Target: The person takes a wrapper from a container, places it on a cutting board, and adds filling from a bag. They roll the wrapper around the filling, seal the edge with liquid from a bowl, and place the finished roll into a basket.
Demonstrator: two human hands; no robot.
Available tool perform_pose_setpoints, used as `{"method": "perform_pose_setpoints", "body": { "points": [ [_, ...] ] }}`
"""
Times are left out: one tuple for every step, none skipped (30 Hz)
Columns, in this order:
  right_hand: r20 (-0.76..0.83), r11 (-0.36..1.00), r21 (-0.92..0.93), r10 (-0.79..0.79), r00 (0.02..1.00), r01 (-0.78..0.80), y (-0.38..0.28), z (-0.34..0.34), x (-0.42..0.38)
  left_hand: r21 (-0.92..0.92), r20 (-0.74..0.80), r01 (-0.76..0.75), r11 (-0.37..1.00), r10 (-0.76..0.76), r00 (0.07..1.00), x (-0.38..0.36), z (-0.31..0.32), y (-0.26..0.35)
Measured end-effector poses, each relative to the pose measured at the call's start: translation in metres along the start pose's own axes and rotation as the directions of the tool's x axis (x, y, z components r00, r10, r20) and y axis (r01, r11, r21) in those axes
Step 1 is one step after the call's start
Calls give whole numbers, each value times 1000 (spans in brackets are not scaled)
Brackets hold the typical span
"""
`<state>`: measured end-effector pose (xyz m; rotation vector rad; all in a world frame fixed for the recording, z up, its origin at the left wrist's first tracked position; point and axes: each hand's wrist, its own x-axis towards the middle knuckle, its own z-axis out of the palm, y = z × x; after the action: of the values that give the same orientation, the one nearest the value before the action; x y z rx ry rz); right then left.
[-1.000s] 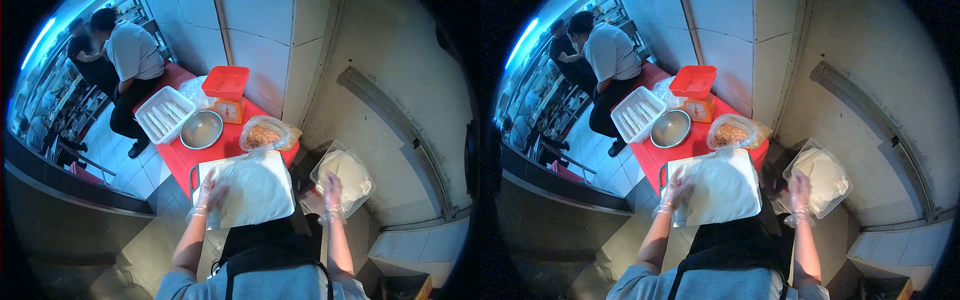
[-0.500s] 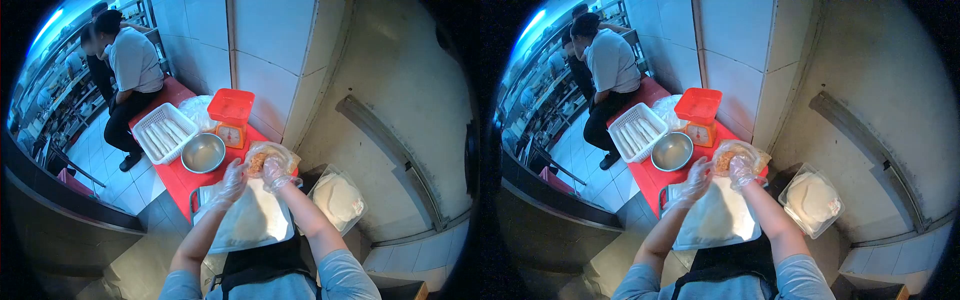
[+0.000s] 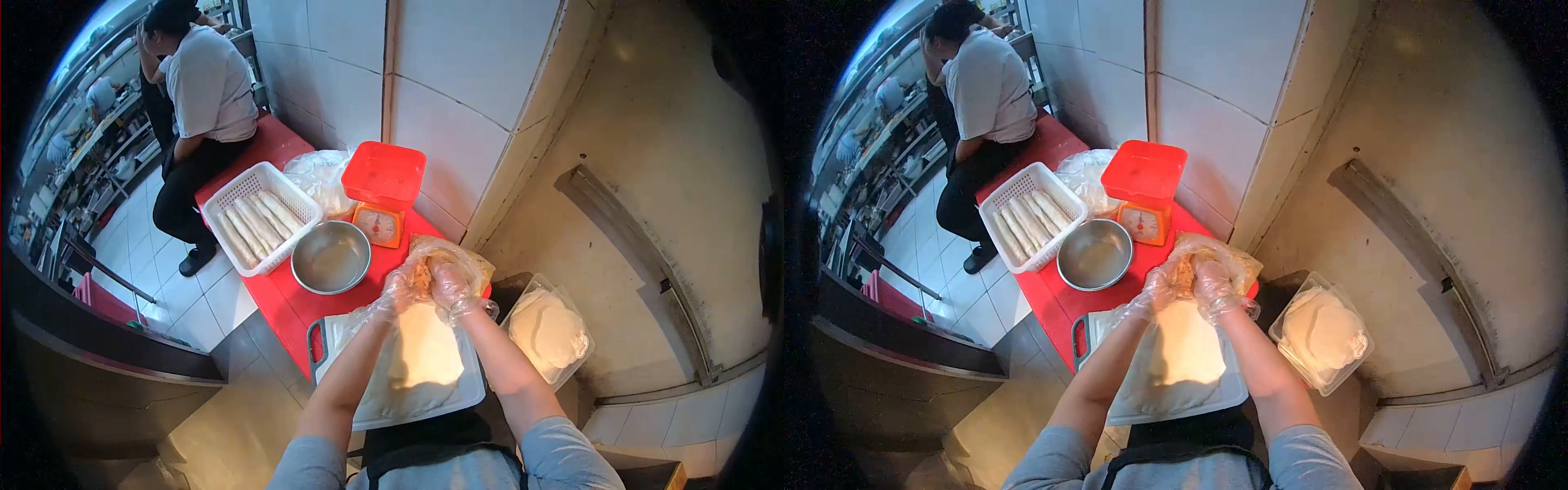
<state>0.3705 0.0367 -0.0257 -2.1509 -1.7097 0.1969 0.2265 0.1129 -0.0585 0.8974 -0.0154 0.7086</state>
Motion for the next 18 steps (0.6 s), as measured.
{"method": "perform_pose_setpoints", "body": {
  "points": [
    [-10, 999, 16, -39, 999, 39, -3, -2, -1, 91, -38, 31, 995, -28, 999, -1, -2, 2],
    [-20, 997, 31, -76, 997, 77, -6, -5, -3, 115, -61, 43, 992, -36, 998, -2, -2, 3],
    [42, 989, 100, -109, 993, 105, -5, -10, -5, 139, -83, 55, 989, -44, 996, -3, 0, 5],
    [98, 977, 169, -146, 984, 128, -3, -17, -5, 99, -85, 43, 994, -35, 996, -4, 3, 7],
    [147, 960, 237, -186, 971, 148, -2, -23, -4, 223, -83, -17, 975, 36, 996, -4, 5, 10],
    [113, 962, 207, -204, 972, 178, -3, -27, -4, 344, -81, -73, 936, 107, 991, -4, 4, 11],
    [80, 962, 177, -224, 971, 207, -5, -31, -5, 597, -45, -160, 786, 232, 972, -8, 1, 13],
    [25, 954, 178, -250, 968, 242, -5, -29, -4, 797, 25, -224, 562, 340, 940, -11, 0, 14],
    [-31, 945, 175, -275, 961, 276, -5, -26, -3, 808, 6, -205, 552, 340, 941, -13, -6, 8],
    [-110, 927, 202, -299, 948, 316, -4, -13, -2, 820, -14, -183, 543, 338, 941, -15, -13, 0],
    [-106, 938, 149, -300, 948, 313, -1, -2, 2, 831, -34, -159, 533, 335, 941, -18, -21, -8],
    [-101, 946, 95, -300, 949, 309, -1, 8, 5, 760, -45, -181, 624, 328, 944, -20, -16, -7],
    [-19, 963, -44, -267, 963, 266, -3, 13, 9, 678, -53, -201, 707, 320, 946, -21, -4, -2],
    [29, 964, -100, -243, 970, 245, -2, 17, 14, 587, -60, -217, 780, 310, 949, -20, 8, 4],
    [77, 961, -158, -218, 973, 227, -2, 19, 19, 409, -83, -227, 884, 283, 955, -17, 15, 6],
    [96, 965, -130, -216, 972, 227, -1, 21, 24, 213, -100, -227, 950, 252, 962, -14, 22, 7],
    [116, 969, -103, -214, 970, 226, 0, 23, 30, 120, -104, -214, 969, 227, 968, -12, 24, 10],
    [265, 970, -125, -168, 950, 207, -4, 14, 38, 26, -108, -200, 979, 201, 974, -11, 23, 11]
  ]
}}
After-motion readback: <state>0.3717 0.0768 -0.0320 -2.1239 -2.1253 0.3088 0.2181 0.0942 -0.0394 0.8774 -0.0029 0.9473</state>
